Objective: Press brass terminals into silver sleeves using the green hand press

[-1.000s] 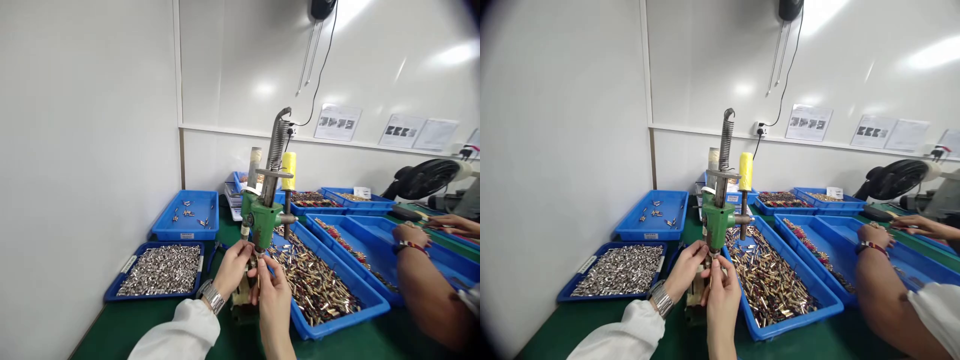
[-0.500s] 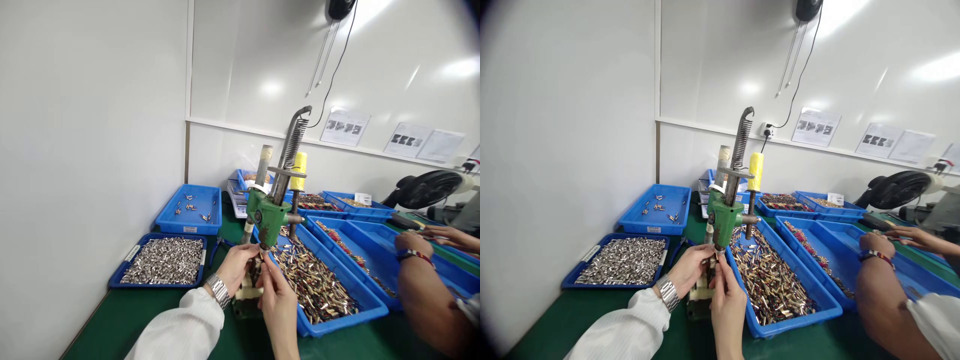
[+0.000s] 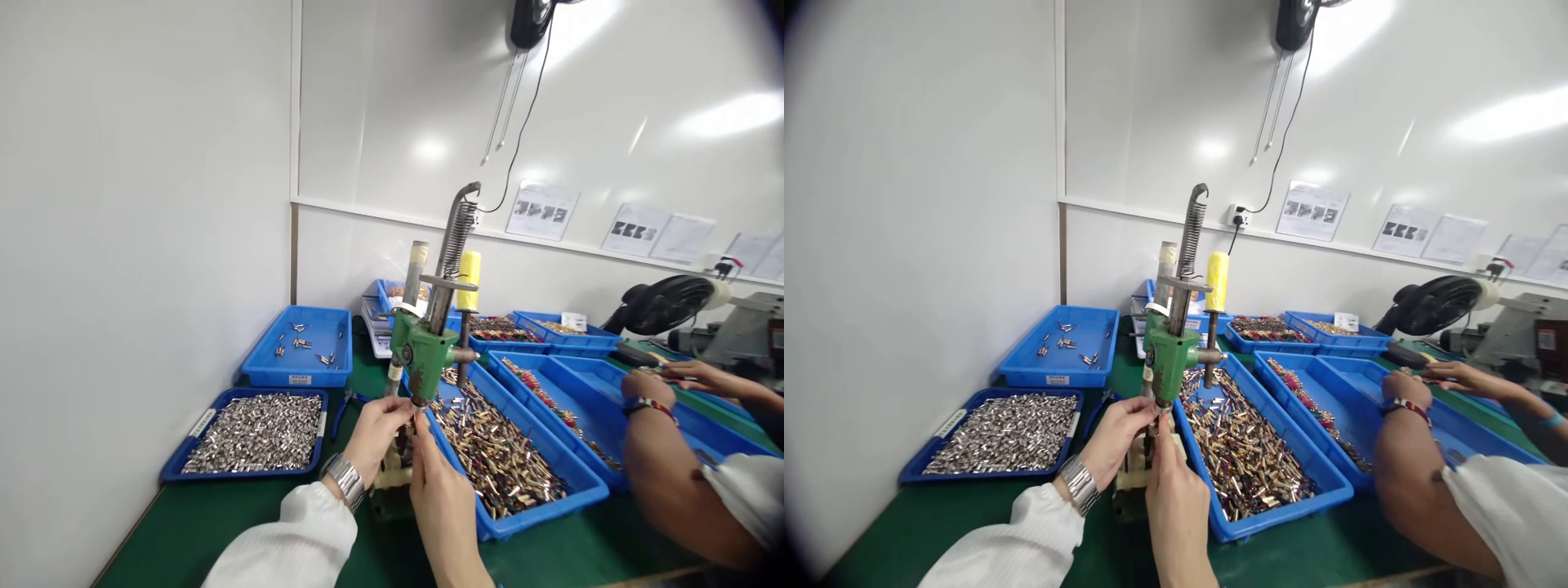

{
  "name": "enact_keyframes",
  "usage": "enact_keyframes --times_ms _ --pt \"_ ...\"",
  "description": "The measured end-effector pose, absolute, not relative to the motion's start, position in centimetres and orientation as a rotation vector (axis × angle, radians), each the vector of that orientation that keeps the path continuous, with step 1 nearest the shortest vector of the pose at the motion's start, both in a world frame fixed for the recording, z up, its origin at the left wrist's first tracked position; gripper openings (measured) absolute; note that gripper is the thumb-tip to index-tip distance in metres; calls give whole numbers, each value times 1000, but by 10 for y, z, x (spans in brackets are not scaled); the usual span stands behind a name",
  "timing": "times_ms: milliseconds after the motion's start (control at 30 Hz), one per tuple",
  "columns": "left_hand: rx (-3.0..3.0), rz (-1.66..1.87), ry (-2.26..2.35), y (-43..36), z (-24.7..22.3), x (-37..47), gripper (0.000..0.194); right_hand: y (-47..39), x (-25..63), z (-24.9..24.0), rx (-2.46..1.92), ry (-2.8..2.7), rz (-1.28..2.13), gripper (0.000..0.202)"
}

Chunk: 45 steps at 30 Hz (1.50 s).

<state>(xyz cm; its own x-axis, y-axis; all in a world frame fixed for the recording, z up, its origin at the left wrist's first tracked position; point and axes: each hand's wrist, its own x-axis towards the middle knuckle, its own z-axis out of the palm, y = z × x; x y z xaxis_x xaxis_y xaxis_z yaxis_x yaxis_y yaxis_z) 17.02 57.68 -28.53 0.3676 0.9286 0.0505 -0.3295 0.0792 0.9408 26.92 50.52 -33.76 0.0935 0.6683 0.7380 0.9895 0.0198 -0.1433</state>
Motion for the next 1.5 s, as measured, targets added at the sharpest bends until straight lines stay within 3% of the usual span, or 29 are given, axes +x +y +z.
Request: enact_keyframes --times_ms 233,500,700,933,1033,1167,1500 --pt "1363 1138 814 575 -285 166 22 504 279 -334 -1675 -1703 -494 48" --pt "1379 1239 852 563 -297 178 19 480 297 -308 -1584 -1552 42 44" --pt "1333 1298 872 557 -296 181 19 510 327 -206 -1248 -1426 77 24" --pt "1218 1300 862 553 -292 180 20 630 363 -90 -830 -1147 -162 29" --pt "1201 1299 864 554 -293 180 21 677 372 -65 -854 -1209 -16 26" --pt "1201 1303 893 555 -296 182 22 701 371 -58 -924 -1179 339 22" --pt "1174 1310 892 554 -295 183 22 660 356 -65 -662 -1080 201 13"
